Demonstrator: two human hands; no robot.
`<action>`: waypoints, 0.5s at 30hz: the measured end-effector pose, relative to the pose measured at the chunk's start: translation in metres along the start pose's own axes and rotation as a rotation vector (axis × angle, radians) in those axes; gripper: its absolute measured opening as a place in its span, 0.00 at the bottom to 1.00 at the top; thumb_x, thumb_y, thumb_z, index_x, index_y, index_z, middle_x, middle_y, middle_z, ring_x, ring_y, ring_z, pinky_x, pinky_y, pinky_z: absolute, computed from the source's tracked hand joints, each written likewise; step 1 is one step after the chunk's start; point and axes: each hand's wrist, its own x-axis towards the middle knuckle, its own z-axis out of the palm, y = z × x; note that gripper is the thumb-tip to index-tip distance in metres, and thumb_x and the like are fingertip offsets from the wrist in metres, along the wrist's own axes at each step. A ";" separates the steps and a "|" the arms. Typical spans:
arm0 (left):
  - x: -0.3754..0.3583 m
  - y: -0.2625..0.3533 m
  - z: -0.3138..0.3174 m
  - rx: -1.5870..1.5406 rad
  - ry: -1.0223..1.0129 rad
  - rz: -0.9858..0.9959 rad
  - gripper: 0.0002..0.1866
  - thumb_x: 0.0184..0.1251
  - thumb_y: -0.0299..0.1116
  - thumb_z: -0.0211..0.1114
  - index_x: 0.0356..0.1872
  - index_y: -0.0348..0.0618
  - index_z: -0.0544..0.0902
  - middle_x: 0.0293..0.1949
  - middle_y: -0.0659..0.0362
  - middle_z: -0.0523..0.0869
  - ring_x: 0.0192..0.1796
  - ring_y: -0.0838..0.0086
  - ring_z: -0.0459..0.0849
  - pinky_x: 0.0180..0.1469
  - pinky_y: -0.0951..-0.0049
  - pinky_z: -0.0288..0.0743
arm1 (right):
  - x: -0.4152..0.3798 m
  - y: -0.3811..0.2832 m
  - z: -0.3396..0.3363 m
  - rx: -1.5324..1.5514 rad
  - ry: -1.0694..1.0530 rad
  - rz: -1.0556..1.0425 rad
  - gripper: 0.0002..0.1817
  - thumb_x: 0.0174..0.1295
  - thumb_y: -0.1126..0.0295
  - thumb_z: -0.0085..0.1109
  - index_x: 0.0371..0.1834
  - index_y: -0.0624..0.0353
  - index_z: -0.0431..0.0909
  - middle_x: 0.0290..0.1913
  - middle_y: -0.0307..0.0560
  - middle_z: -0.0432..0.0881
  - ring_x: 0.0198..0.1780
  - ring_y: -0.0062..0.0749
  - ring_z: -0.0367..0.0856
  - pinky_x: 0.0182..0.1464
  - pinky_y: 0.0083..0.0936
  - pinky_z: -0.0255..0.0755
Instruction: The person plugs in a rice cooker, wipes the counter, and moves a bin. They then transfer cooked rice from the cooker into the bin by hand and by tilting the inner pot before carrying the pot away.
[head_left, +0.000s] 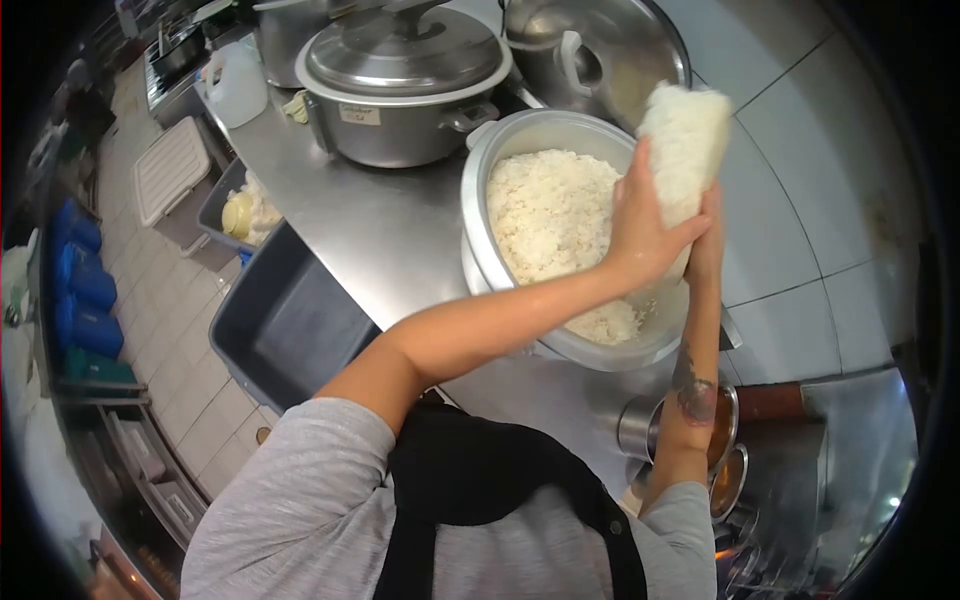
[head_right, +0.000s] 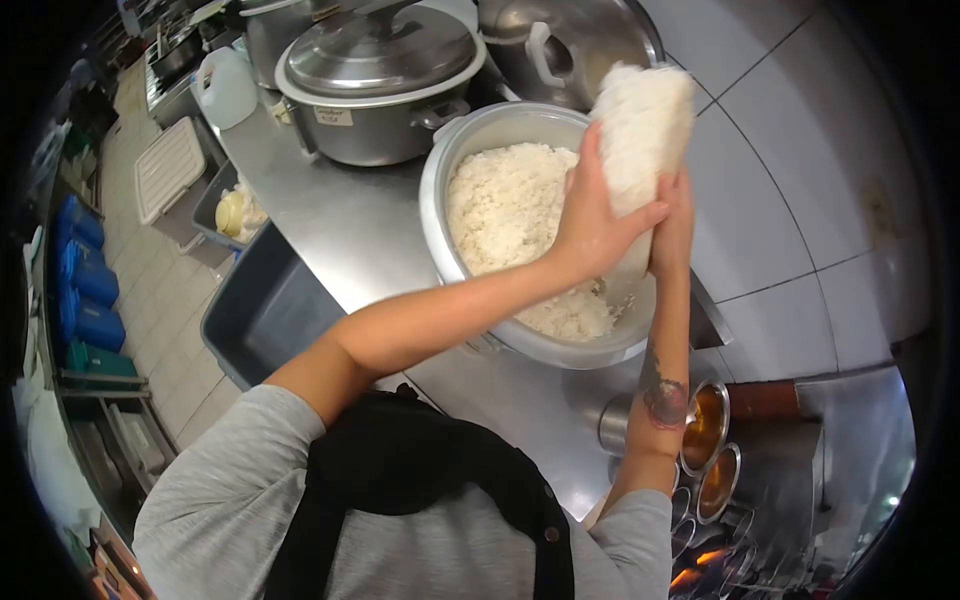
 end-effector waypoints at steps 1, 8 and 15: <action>0.009 0.004 -0.002 0.019 0.010 -0.005 0.54 0.44 0.38 0.72 0.65 0.29 0.44 0.60 0.37 0.61 0.61 0.48 0.62 0.63 0.57 0.57 | 0.004 -0.004 0.005 0.015 -0.015 0.006 0.26 0.67 0.57 0.41 0.62 0.62 0.60 0.57 0.48 0.69 0.55 0.29 0.68 0.57 0.25 0.62; 0.029 0.033 -0.051 0.087 -0.050 0.254 0.56 0.38 0.39 0.74 0.65 0.29 0.45 0.59 0.38 0.63 0.60 0.48 0.61 0.62 0.56 0.57 | 0.009 -0.039 0.063 0.333 0.064 -0.202 0.28 0.65 0.49 0.43 0.57 0.63 0.63 0.51 0.47 0.70 0.51 0.30 0.70 0.53 0.25 0.65; -0.023 0.064 -0.214 0.395 0.089 0.284 0.56 0.41 0.39 0.75 0.66 0.31 0.44 0.61 0.42 0.59 0.63 0.55 0.63 0.65 0.62 0.54 | -0.050 -0.067 0.219 0.428 -0.147 -0.286 0.33 0.60 0.48 0.53 0.57 0.65 0.63 0.49 0.47 0.73 0.48 0.29 0.72 0.51 0.23 0.66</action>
